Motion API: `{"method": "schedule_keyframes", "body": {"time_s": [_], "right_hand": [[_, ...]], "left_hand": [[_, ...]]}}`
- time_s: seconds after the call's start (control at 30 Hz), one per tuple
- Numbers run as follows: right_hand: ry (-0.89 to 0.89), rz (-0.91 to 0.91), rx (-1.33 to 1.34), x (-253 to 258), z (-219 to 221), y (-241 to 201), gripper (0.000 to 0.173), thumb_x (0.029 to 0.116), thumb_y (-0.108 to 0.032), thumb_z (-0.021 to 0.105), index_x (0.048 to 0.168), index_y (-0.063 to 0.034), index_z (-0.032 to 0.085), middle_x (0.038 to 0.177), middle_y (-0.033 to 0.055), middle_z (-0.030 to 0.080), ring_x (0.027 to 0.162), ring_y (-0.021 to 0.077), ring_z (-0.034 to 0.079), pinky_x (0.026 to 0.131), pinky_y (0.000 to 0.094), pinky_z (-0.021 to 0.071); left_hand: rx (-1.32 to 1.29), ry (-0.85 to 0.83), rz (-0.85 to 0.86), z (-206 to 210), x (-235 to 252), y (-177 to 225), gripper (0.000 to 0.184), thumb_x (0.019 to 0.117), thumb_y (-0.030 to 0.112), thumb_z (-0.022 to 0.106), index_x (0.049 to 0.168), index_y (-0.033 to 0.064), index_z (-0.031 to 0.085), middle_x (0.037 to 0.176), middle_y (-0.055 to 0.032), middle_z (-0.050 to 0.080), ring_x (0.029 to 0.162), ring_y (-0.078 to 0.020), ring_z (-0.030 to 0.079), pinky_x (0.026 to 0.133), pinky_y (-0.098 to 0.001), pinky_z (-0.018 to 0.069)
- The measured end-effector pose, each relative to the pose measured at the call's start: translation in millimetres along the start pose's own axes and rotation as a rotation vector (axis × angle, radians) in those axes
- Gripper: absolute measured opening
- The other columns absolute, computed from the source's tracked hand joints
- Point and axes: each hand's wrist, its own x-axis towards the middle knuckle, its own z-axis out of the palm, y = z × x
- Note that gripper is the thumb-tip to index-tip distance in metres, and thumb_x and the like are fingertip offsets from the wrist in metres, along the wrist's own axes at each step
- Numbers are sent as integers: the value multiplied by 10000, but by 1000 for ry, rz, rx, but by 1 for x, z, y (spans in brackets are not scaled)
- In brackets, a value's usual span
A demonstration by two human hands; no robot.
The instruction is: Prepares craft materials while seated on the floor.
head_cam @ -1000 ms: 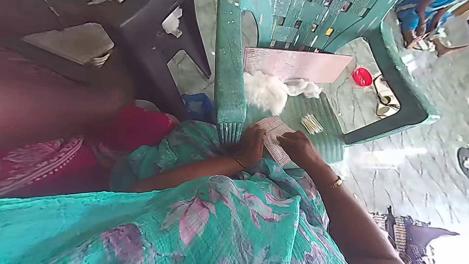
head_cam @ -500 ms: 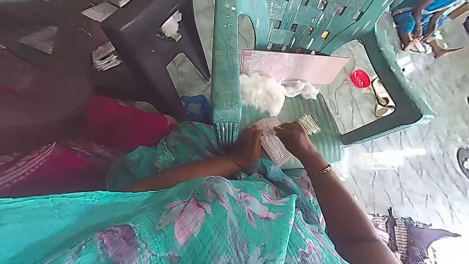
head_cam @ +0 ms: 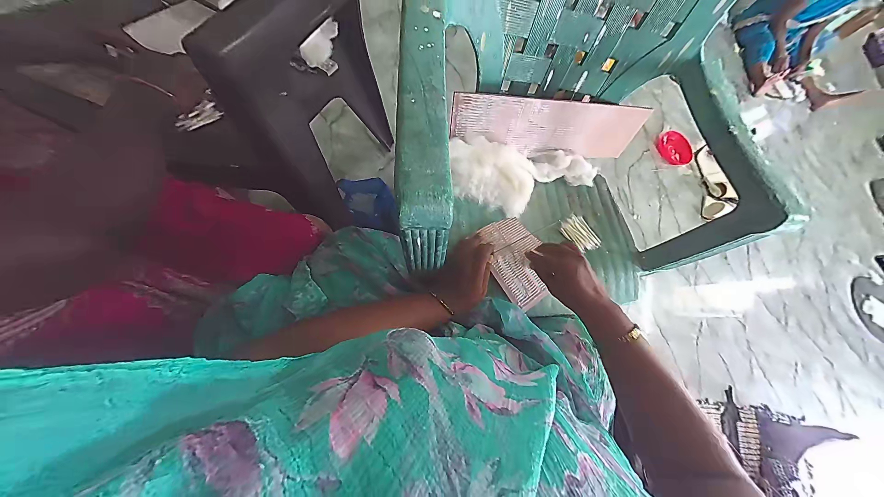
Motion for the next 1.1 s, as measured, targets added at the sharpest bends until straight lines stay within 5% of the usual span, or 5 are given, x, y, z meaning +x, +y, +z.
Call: {"method": "schedule_keyframes", "body": {"time_s": [0.17,0.47,0.57,0.77,1.1], "right_hand": [[28,-85,-27,37,10,2,196,961,-21,620,1065,-29,787,1044,202,747,1028,422,689,926,558,535],[-187,-49,31,-29,-28,7,185,954,-43,650,1063,-38,799,1017,180,750,998,393,693,913,555,531],[-73,-85,31,-28,-19,6,178,937,-39,642,1009,-33,804,954,170,753,923,365,709,860,534,547],[46,-66,2,17,11,-10,205,929,-2,653,1066,-45,799,1034,191,743,990,404,685,901,545,534],[-172,-1,-66,3,-10,-27,200,971,-49,639,1095,-47,796,985,192,736,998,411,672,904,560,524]], "left_hand": [[11,-67,-25,-6,2,2,326,1034,57,460,1244,-126,630,1333,-278,643,1343,-444,554,1162,-517,411],[11,11,1,-3,1,2,291,1017,62,485,1172,-115,656,1258,-274,678,1264,-444,612,1096,-537,470],[7,46,17,-1,2,1,269,1004,55,504,1137,-115,664,1216,-292,678,1222,-457,630,1061,-541,496],[18,-34,-9,-6,1,3,291,1016,47,499,1206,-114,650,1266,-283,665,1294,-456,585,1126,-533,444],[1,-45,-16,-11,3,7,284,1038,55,488,1207,-110,647,1234,-291,661,1270,-450,596,1116,-521,458]]}}
